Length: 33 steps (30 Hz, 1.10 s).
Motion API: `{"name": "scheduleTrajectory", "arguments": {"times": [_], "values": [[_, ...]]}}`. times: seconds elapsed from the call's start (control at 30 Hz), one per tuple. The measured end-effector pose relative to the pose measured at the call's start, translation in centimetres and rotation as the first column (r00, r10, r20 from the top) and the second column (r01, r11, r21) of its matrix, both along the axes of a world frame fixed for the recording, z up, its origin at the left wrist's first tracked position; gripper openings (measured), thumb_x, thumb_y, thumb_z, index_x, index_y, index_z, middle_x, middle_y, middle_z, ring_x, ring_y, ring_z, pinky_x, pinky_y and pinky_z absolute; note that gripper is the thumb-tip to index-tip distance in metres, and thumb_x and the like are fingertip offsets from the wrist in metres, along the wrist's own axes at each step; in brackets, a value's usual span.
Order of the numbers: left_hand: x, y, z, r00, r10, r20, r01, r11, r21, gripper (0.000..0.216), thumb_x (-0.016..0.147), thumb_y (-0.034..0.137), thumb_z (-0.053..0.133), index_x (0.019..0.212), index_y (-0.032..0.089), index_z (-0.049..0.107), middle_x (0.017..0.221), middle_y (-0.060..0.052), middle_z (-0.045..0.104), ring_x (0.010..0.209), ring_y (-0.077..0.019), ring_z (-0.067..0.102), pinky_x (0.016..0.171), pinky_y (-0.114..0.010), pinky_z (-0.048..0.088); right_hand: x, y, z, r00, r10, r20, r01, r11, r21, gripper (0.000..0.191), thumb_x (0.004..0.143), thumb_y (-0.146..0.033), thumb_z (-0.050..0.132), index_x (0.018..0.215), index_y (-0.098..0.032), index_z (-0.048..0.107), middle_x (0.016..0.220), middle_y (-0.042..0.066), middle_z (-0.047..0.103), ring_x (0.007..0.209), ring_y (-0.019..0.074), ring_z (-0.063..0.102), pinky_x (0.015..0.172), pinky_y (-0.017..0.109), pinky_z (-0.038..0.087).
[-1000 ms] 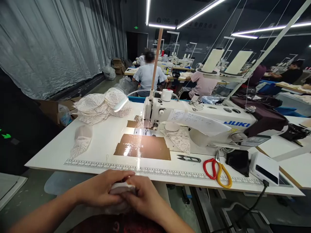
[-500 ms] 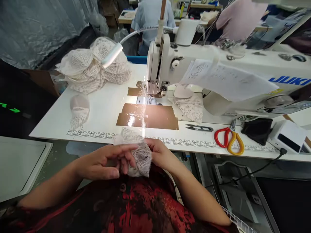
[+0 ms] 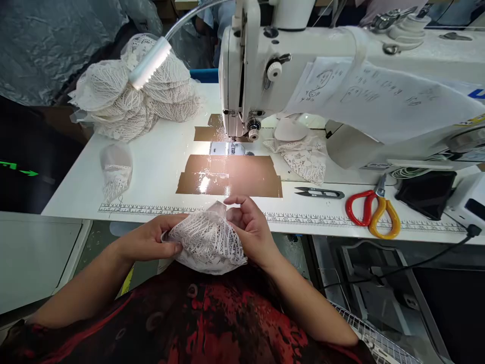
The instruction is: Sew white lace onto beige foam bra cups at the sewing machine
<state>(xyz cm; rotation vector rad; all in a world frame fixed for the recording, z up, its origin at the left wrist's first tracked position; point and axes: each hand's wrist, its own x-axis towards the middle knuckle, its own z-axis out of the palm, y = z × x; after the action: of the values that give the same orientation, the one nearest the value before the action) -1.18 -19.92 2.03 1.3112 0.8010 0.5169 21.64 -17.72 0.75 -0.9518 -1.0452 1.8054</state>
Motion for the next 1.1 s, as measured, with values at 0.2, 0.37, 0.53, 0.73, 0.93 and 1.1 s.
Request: {"name": "scheduleTrajectory", "arguments": {"times": [0.2, 0.37, 0.53, 0.73, 0.93, 1.1], "values": [[1.3, 0.2, -0.1, 0.967, 0.249, 0.051, -0.239, 0.96, -0.149, 0.029, 0.081, 0.038, 0.065, 0.094, 0.012, 0.064, 0.075, -0.002, 0.059, 0.064, -0.0105, 0.052, 0.059, -0.019, 0.042, 0.1, 1.0, -0.3, 0.983, 0.146, 0.112, -0.156, 0.984, 0.085, 0.02, 0.078, -0.042, 0.068, 0.082, -0.022, 0.066, 0.071, -0.002, 0.059, 0.06, 0.0097, 0.049, 0.055, 0.022, 0.038], [2.0, 0.5, -0.3, 0.923, 0.383, 0.044, -0.37, 0.911, -0.183, 0.031, 0.079, 0.04, 0.068, 0.088, 0.011, 0.065, 0.072, -0.002, 0.061, 0.061, -0.0104, 0.054, 0.058, -0.02, 0.044, 0.5, 1.4, -0.3, 0.969, 0.241, 0.049, -0.242, 0.97, 0.015, 0.032, 0.075, -0.051, 0.068, 0.083, -0.02, 0.067, 0.072, -0.001, 0.061, 0.062, 0.0113, 0.052, 0.057, 0.023, 0.04], [2.1, 1.4, -1.0, 0.803, 0.583, 0.125, -0.521, 0.788, -0.327, 0.046, 0.084, 0.057, 0.055, 0.08, 0.012, 0.066, 0.066, -0.004, 0.063, 0.063, -0.0154, 0.06, 0.06, -0.025, 0.049, 0.1, 1.6, 0.2, 0.992, 0.124, -0.008, -0.124, 0.984, -0.129, 0.027, 0.067, -0.042, 0.077, 0.065, -0.019, 0.063, 0.056, -0.003, 0.056, 0.048, 0.0082, 0.045, 0.046, 0.021, 0.035], [2.9, 1.3, -0.6, 0.768, 0.574, 0.285, -0.398, 0.776, -0.49, 0.087, 0.07, 0.084, 0.041, 0.123, 0.016, 0.053, 0.122, -0.014, 0.06, 0.111, -0.0316, 0.058, 0.086, -0.041, 0.052, -0.4, 2.7, 0.0, 0.983, -0.178, -0.042, 0.178, 0.984, 0.004, 0.019, 0.067, -0.042, 0.077, 0.068, -0.024, 0.071, 0.068, 0.0, 0.067, 0.06, 0.0136, 0.057, 0.06, 0.028, 0.048], [5.6, 1.8, -0.1, 0.735, 0.634, 0.24, -0.432, 0.71, -0.556, 0.047, 0.065, 0.015, 0.069, 0.112, 0.014, 0.061, 0.103, -0.008, 0.068, 0.095, -0.023, 0.064, 0.079, -0.031, 0.052, -2.3, 3.6, 0.3, 0.99, -0.083, 0.113, 0.062, 0.983, 0.175, 0.012, 0.073, -0.037, 0.073, 0.071, -0.025, 0.075, 0.078, 0.001, 0.069, 0.076, 0.0178, 0.06, 0.071, 0.031, 0.049], [5.1, 2.3, -0.9, 0.707, 0.676, 0.206, -0.51, 0.689, -0.514, 0.024, 0.061, 0.007, 0.065, 0.083, 0.015, 0.068, 0.073, -0.001, 0.067, 0.07, -0.0156, 0.061, 0.064, -0.026, 0.048, -2.9, 4.9, 0.5, 0.966, -0.231, -0.114, 0.217, 0.968, -0.126, 0.019, 0.062, -0.039, 0.08, 0.062, -0.023, 0.07, 0.059, -0.002, 0.059, 0.058, 0.0113, 0.05, 0.059, 0.025, 0.046]]}}
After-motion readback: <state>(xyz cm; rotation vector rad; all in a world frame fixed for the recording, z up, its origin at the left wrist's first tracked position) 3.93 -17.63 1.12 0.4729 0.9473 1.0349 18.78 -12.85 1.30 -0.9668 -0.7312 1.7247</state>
